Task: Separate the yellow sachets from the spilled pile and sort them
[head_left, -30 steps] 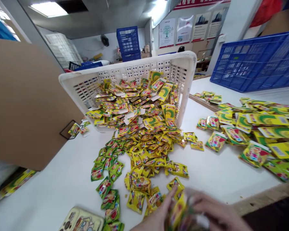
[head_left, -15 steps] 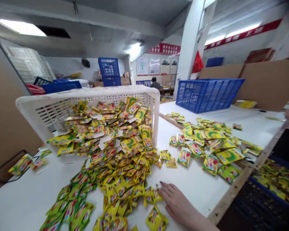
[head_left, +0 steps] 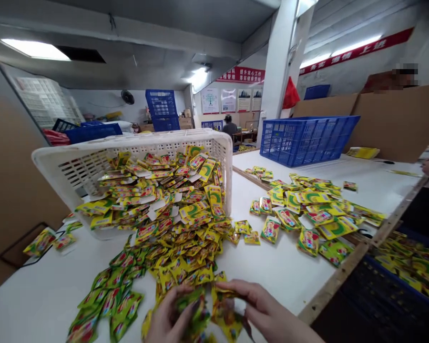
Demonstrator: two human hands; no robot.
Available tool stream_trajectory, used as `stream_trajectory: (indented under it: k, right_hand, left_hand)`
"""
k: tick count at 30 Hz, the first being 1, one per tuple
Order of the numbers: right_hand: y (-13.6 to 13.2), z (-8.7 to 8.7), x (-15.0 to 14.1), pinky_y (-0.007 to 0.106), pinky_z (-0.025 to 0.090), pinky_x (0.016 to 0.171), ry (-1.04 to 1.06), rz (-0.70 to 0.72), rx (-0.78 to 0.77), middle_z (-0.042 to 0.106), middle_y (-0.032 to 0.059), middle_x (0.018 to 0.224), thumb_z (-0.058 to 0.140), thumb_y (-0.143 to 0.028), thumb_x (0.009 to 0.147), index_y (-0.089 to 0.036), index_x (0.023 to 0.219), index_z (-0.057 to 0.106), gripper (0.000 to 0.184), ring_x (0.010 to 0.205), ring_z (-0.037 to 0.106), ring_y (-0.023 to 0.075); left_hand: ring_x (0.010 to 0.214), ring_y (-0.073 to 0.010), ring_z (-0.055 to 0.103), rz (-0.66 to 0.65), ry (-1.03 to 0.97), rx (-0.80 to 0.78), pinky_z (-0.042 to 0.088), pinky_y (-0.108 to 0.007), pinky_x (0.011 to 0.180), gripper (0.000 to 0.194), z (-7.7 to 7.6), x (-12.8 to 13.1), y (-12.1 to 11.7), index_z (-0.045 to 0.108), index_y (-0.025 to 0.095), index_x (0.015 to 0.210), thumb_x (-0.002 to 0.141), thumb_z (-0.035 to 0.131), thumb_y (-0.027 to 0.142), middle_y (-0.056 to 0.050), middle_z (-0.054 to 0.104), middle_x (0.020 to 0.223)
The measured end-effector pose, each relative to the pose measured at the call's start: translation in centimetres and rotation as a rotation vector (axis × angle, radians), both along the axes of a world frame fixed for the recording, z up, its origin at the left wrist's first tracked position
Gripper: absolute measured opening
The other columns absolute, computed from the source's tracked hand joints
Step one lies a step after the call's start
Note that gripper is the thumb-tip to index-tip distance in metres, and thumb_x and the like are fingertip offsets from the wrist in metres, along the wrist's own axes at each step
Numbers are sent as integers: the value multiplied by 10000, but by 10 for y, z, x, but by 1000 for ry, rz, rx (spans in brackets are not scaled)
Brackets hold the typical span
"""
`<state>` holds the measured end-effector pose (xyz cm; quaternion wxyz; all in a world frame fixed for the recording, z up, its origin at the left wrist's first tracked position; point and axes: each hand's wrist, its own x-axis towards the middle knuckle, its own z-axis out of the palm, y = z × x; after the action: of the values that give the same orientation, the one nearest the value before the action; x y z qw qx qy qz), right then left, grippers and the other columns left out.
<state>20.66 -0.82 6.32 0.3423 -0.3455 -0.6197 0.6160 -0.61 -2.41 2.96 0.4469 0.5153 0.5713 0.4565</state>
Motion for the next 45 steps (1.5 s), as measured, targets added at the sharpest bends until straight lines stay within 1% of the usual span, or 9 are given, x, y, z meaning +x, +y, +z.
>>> stream_trajectory:
  k: [4,8,15,22,25,30,36,40,45]
  right_hand:
    - [-2,9,7,183,337,474,-25,34,-65,593,6,817,522,-347,808,-200,972,553,222,518,416,63]
    - [0,6,-7,194,308,523,-119,37,80,509,-37,666,539,-185,765,-168,846,571,89,557,376,72]
    - [1,-11,-15,200,316,515,-304,-38,332,395,-71,645,450,-21,703,-223,1089,401,439,556,381,91]
    - [4,-49,-17,242,461,453,50,-152,-140,546,33,845,515,-454,773,-190,1085,448,414,566,558,128]
    - [10,-58,7,261,462,473,-67,-287,37,539,-1,662,436,-397,832,-161,886,526,259,472,518,117]
    - [8,-77,61,336,482,713,-728,-422,640,605,81,885,391,-53,754,-192,914,564,273,825,582,219]
    - [-4,-90,76,273,472,681,-763,-380,573,608,44,829,385,-9,702,-206,857,547,298,768,584,182]
    - [0,-70,88,255,462,540,-288,-490,233,561,7,666,464,-280,816,-182,763,516,124,579,544,143]
    - [20,-40,81,213,421,413,286,-483,-28,519,-29,601,609,-375,748,-167,810,541,227,429,444,74]
  left_hand:
    - [517,-123,496,-180,-142,-146,392,-202,457,410,3,19,4,562,174,928,716,583,524,27,551,596]
    - [735,-174,536,-179,-108,-108,444,-254,647,434,5,22,0,608,175,926,747,517,560,-20,584,759]
    - [777,-197,564,-252,-303,-71,445,-282,706,420,-10,23,-9,603,186,958,736,554,539,-47,636,821]
    - [879,-218,551,-199,79,212,435,-319,786,284,-12,47,7,632,195,930,852,440,390,-82,609,894]
    - [955,-219,506,-226,317,396,403,-344,856,279,10,61,47,646,196,867,874,407,338,-84,556,941]
    - [1177,-291,346,-34,408,426,264,-375,995,495,44,79,168,404,17,1208,852,432,360,-153,424,1189]
    - [1206,-302,337,154,294,290,258,-541,1000,391,59,107,254,436,133,1193,837,516,273,-107,340,1327]
    - [1056,-224,498,164,118,178,406,-441,898,298,57,103,242,499,125,1100,854,479,293,-103,488,1191]
    - [651,-205,622,-37,-117,-18,496,-308,609,351,41,71,144,608,117,886,701,568,413,-72,657,766]
